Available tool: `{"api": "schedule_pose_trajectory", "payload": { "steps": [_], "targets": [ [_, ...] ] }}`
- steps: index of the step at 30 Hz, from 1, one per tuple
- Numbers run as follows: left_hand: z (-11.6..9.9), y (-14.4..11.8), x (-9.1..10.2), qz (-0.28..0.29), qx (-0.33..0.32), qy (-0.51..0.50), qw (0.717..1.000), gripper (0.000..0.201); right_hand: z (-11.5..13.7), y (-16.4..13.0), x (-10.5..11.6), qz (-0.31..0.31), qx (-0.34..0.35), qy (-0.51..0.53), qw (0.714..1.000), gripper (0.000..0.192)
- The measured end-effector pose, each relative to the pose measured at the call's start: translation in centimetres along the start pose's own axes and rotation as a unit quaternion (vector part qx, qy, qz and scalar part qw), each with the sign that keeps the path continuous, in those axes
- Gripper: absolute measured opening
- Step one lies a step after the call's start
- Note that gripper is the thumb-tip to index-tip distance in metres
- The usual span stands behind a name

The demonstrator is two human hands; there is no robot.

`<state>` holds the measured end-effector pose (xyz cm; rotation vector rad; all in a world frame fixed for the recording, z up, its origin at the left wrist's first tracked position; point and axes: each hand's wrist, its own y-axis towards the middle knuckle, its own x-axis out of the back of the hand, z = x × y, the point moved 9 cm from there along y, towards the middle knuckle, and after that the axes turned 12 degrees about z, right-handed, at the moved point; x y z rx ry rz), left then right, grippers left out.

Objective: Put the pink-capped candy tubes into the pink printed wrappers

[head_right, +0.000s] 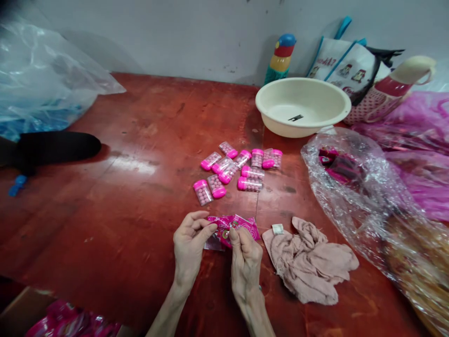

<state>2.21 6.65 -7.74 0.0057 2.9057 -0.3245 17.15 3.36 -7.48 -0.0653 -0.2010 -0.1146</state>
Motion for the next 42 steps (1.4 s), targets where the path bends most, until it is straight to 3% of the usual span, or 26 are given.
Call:
{"api": "schedule_pose_trajectory", "payload": {
  "steps": [3,9,14,17,25,33,37,42],
  "targets": [
    [-0.6,0.2,-0.1,0.028,-0.013,0.048,0.998,0.01,0.3,0.3,0.1,0.016,0.018,-0.015,1.0,0.031],
    [0.1,0.6,-1.2,0.136,0.048,-0.003,0.99,0.011,0.8,0.5,-0.1,0.049,0.051,-0.025,0.997,0.026],
    [-0.2,0.6,-0.5,0.1,0.041,-0.036,0.994,0.02,0.7,0.5,0.1,0.052,0.05,-0.004,0.997,0.021],
    [-0.4,0.6,-0.4,0.09,0.028,0.001,0.996,0.011,0.7,0.7,0.2,0.055,0.031,0.017,0.998,0.01],
    [-1.2,0.1,-0.2,0.058,-0.017,0.1,0.993,0.007,0.5,0.8,0.6,0.021,0.006,0.022,1.0,0.012],
    [-0.9,0.3,-1.4,0.133,-0.004,0.135,0.982,0.006,1.7,0.8,1.0,0.029,0.071,-0.043,0.996,0.014],
    [-2.2,0.4,-1.6,0.139,-0.056,0.161,0.976,0.013,2.6,0.8,0.5,0.055,0.099,-0.07,0.991,0.015],
    [-3.2,0.0,-1.9,0.154,-0.08,0.066,0.983,0.026,2.7,0.5,0.2,0.059,0.104,-0.072,0.99,0.021]
  ]
}}
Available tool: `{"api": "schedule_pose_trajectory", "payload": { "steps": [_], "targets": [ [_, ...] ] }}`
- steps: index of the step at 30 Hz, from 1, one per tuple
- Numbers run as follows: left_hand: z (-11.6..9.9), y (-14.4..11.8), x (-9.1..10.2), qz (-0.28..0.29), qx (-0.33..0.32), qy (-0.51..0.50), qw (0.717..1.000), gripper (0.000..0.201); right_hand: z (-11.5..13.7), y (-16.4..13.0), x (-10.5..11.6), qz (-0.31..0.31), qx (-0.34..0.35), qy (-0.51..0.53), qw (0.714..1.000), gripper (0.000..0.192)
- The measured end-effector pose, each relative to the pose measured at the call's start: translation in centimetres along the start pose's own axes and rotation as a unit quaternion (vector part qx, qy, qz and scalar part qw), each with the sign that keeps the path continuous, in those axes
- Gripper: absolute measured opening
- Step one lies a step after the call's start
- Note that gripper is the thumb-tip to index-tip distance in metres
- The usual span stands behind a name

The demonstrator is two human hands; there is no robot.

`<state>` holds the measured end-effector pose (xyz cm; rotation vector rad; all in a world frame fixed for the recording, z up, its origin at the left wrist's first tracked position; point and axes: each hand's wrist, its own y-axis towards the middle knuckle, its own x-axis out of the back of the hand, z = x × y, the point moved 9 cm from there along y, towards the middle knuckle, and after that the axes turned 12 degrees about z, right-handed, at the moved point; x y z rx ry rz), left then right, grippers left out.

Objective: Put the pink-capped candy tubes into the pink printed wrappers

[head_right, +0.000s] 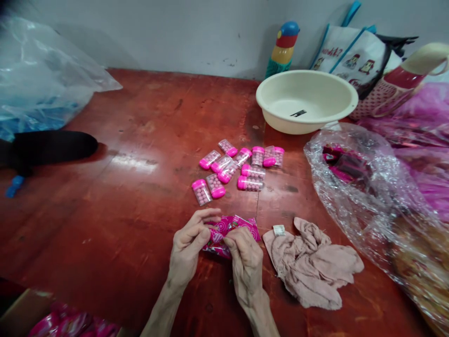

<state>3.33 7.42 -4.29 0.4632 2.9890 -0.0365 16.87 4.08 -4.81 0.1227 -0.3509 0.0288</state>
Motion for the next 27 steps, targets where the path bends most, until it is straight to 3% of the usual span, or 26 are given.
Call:
{"api": "schedule_pose_trajectory", "payload": {
  "steps": [5,9,14,17,24,27],
  "targets": [
    [0.3,0.1,-0.1,0.005,0.009,0.015,1.0,0.014,-0.5,0.0,-0.3,0.015,-0.009,0.021,1.0,0.017],
    [0.6,0.3,-0.5,0.041,0.025,0.03,0.998,0.007,-0.7,0.1,0.3,0.006,-0.014,0.022,1.0,0.008],
    [0.1,0.3,-0.7,0.061,0.014,0.105,0.992,0.023,-0.3,0.3,1.0,0.014,0.006,0.001,1.0,0.01],
    [0.2,0.3,-1.1,0.064,0.016,0.136,0.989,0.022,-0.1,0.3,1.1,0.018,0.016,-0.015,1.0,0.012],
    [1.0,0.4,-1.4,0.065,0.041,-0.03,0.997,0.013,0.2,0.0,1.3,0.002,0.028,-0.029,0.999,0.013],
    [1.3,0.4,-1.6,0.083,0.059,-0.022,0.995,0.008,0.5,0.1,1.0,0.021,0.037,-0.029,0.999,0.014]
  ]
}}
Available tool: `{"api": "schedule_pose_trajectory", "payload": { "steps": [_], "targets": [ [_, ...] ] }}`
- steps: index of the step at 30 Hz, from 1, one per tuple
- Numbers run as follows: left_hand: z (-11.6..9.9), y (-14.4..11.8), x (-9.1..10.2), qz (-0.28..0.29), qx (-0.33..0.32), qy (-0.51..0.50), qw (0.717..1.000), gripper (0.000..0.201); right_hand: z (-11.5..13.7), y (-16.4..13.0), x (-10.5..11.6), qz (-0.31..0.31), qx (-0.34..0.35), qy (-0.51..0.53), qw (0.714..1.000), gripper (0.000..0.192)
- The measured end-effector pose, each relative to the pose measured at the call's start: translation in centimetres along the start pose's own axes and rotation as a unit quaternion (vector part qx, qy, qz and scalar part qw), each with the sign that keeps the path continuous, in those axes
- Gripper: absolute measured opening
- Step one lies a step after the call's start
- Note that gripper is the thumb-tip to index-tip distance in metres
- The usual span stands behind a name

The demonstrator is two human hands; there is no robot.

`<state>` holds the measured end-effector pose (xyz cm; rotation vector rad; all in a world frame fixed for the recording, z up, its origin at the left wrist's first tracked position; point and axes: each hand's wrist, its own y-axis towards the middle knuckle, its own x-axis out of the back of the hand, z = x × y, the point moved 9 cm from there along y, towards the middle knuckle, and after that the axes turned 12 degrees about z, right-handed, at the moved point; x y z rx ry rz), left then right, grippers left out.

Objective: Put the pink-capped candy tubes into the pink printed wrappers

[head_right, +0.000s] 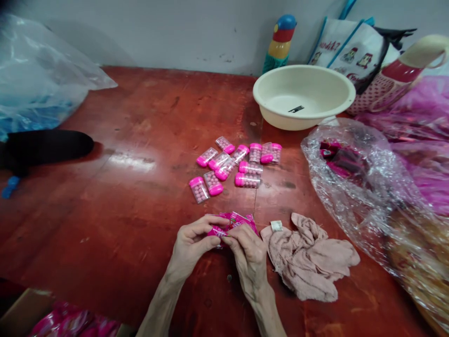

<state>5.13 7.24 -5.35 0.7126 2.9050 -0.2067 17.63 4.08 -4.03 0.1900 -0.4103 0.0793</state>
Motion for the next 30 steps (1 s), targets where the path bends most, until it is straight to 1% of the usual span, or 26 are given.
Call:
{"api": "schedule_pose_trajectory", "payload": {
  "steps": [3,6,8,10,12,14,17,19,21,23,25,27,29,30],
  "targets": [
    [-0.1,0.0,-0.2,0.007,0.011,0.047,0.999,0.018,0.4,0.1,-0.2,0.015,0.005,-0.004,1.0,0.014],
    [-0.5,-0.2,-0.4,-0.005,-0.008,0.076,0.997,0.028,0.9,0.2,0.0,0.007,0.015,-0.022,1.0,0.012],
    [-0.8,-0.3,-0.1,-0.041,-0.02,0.116,0.992,0.027,1.3,0.2,0.2,-0.008,0.023,-0.044,0.999,0.011],
    [-0.9,-0.6,0.4,-0.088,-0.027,0.16,0.983,0.022,1.4,0.1,0.3,-0.021,0.029,-0.066,0.997,0.011],
    [-0.6,-0.7,0.9,-0.123,-0.017,0.17,0.978,0.015,1.6,0.1,0.4,-0.026,0.036,-0.084,0.995,0.011],
    [0.2,-0.7,1.3,-0.134,0.004,0.127,0.983,0.011,1.7,0.0,0.4,-0.03,0.043,-0.096,0.994,0.01],
    [1.4,-0.7,1.5,-0.126,0.022,0.001,0.992,0.015,1.9,0.0,0.5,-0.037,0.049,-0.101,0.993,0.01],
    [2.3,-0.7,1.3,-0.117,0.037,-0.088,0.989,0.02,2.0,-0.1,0.5,-0.041,0.052,-0.092,0.994,0.01],
    [3.1,-0.7,1.2,-0.116,0.056,-0.142,0.981,0.026,2.0,-0.1,0.6,-0.045,0.052,-0.079,0.994,0.01],
    [3.2,-0.8,1.4,-0.126,0.053,-0.148,0.98,0.031,1.8,-0.1,0.6,-0.045,0.048,-0.072,0.995,0.009],
    [2.3,-0.6,1.4,-0.121,0.017,-0.126,0.984,0.033,1.6,-0.1,0.6,-0.039,0.047,-0.07,0.996,0.01],
    [1.4,-0.3,0.9,-0.083,-0.005,-0.097,0.992,0.024,1.6,-0.1,0.5,-0.031,0.054,-0.062,0.996,0.01],
    [1.1,-0.1,0.3,-0.05,0.008,-0.081,0.995,0.014,1.6,-0.1,0.4,-0.027,0.062,-0.044,0.997,0.011],
    [1.1,-0.1,0.1,-0.046,0.018,-0.083,0.995,0.013,1.6,-0.1,0.4,-0.025,0.064,-0.034,0.997,0.012]
  ]
}}
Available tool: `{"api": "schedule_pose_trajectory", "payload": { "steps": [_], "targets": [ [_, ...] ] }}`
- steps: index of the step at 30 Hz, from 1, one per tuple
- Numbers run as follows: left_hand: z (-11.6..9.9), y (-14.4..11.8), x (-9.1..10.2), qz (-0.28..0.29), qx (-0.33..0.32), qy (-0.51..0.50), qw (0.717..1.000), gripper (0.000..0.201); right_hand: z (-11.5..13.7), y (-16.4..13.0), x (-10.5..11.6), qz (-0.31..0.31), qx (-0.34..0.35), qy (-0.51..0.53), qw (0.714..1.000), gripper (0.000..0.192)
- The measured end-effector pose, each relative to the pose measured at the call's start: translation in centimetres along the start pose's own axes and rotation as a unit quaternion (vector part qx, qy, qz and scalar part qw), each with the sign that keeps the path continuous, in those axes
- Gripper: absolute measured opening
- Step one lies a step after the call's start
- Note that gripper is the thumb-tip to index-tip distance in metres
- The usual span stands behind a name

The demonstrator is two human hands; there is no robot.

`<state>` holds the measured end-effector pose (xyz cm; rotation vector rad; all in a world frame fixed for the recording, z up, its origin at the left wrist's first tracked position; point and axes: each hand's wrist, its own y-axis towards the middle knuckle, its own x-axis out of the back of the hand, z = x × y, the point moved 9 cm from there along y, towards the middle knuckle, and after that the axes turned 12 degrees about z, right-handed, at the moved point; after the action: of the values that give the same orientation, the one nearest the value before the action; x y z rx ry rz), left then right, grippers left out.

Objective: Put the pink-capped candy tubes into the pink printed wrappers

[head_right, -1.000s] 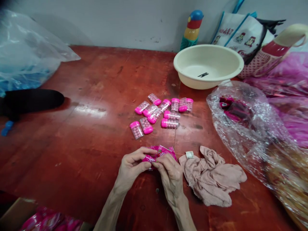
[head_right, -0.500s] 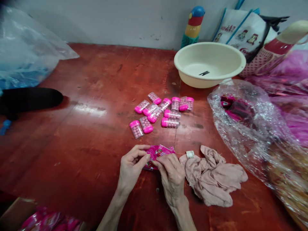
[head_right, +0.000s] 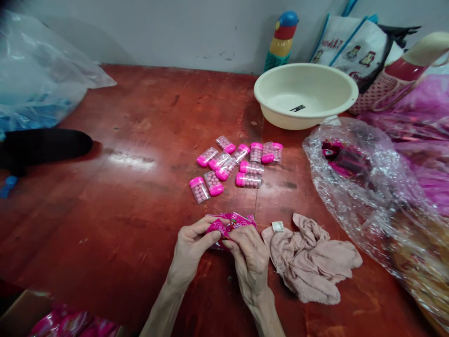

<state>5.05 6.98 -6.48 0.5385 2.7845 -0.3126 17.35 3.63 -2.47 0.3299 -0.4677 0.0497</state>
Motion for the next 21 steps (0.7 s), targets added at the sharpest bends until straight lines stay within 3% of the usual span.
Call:
{"api": "schedule_pose_trajectory", "payload": {
  "steps": [9,12,16,21],
  "targets": [
    [0.6,-1.0,2.8,-0.157,-0.026,-0.12,0.98,0.007,-2.5,-1.5,0.1,-0.064,-0.121,0.118,0.984,0.019],
    [0.6,-1.3,3.2,-0.181,-0.04,-0.13,0.974,0.006,-2.3,-1.6,-0.8,-0.062,-0.138,0.142,0.978,0.01],
    [0.4,-1.8,3.4,-0.197,-0.056,-0.146,0.968,0.007,-0.5,-1.2,-1.7,-0.055,-0.115,0.087,0.988,0.006],
    [0.3,-2.2,3.0,-0.19,-0.062,-0.165,0.966,0.009,0.5,-1.8,-1.1,-0.102,-0.104,0.035,0.989,0.006]
  ]
}}
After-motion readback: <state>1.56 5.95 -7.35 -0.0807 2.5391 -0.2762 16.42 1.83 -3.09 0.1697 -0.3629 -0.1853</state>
